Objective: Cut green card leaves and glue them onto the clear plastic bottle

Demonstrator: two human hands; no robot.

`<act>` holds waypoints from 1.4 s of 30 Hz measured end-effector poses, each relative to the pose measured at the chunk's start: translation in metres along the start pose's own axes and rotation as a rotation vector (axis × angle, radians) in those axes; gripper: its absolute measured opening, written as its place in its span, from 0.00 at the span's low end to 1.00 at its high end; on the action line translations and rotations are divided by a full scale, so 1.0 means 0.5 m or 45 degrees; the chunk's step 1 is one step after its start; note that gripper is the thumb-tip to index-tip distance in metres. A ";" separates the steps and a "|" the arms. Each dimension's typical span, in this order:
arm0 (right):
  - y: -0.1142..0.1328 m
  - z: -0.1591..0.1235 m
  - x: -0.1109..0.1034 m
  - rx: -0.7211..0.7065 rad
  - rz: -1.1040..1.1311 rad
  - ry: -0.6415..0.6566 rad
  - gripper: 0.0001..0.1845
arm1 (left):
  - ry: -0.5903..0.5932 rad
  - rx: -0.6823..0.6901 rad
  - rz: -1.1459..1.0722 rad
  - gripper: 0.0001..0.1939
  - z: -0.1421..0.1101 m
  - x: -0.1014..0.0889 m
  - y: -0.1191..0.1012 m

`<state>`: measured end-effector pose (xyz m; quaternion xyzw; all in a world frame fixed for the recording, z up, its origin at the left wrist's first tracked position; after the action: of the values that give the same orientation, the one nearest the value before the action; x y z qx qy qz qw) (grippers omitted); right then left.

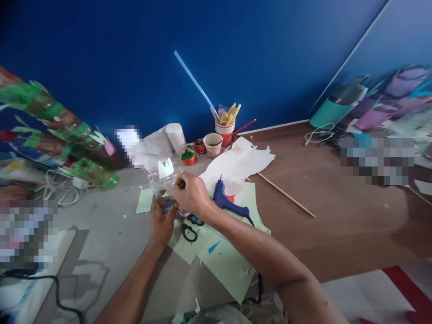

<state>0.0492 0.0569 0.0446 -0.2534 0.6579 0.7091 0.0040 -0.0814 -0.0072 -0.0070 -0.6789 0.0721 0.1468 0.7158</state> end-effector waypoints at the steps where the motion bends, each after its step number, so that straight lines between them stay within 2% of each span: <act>1: -0.001 0.001 -0.001 -0.009 -0.026 -0.015 0.01 | 0.008 -0.013 0.004 0.21 -0.001 0.001 -0.001; 5: -0.002 0.001 -0.005 -0.017 -0.055 -0.037 0.01 | 0.037 -0.059 -0.104 0.22 -0.004 0.011 -0.003; 10: -0.003 0.005 0.008 0.062 0.321 0.136 0.05 | 0.229 -0.065 -0.677 0.12 0.001 0.041 0.004; 14: 0.005 0.009 0.003 0.002 0.402 0.108 0.06 | 0.200 -0.102 -0.824 0.14 0.006 0.036 0.012; 18: 0.010 0.007 -0.004 -0.054 0.306 0.039 0.07 | 0.185 -0.124 -0.781 0.15 0.008 0.028 0.017; 23: 0.016 0.000 -0.010 0.002 0.083 0.003 0.06 | 0.215 -0.083 -0.664 0.14 0.007 0.030 0.017; 30: 0.033 -0.008 -0.017 -0.021 -0.137 -0.033 0.04 | 0.169 0.001 -0.432 0.21 -0.006 0.027 -0.019; 37: 0.017 -0.014 0.004 -0.105 -0.287 -0.134 0.04 | 0.111 0.127 -0.058 0.14 -0.007 0.013 -0.039; 42: 0.003 -0.012 0.007 -0.143 -0.306 -0.214 0.06 | 0.099 0.154 -0.030 0.14 -0.009 0.017 -0.035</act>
<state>0.0480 0.0500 0.0448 -0.2701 0.5796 0.7579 0.1296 -0.0674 -0.0111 0.0070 -0.6403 0.1007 0.1074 0.7539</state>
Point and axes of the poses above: each hand's wrist, its own z-axis towards the middle knuckle, its own x-axis out of the palm, y = z × x, the point moved 6 cm from there along z, towards the middle knuckle, and after that the axes turned 13 degrees about y, right-handed, at the moved point
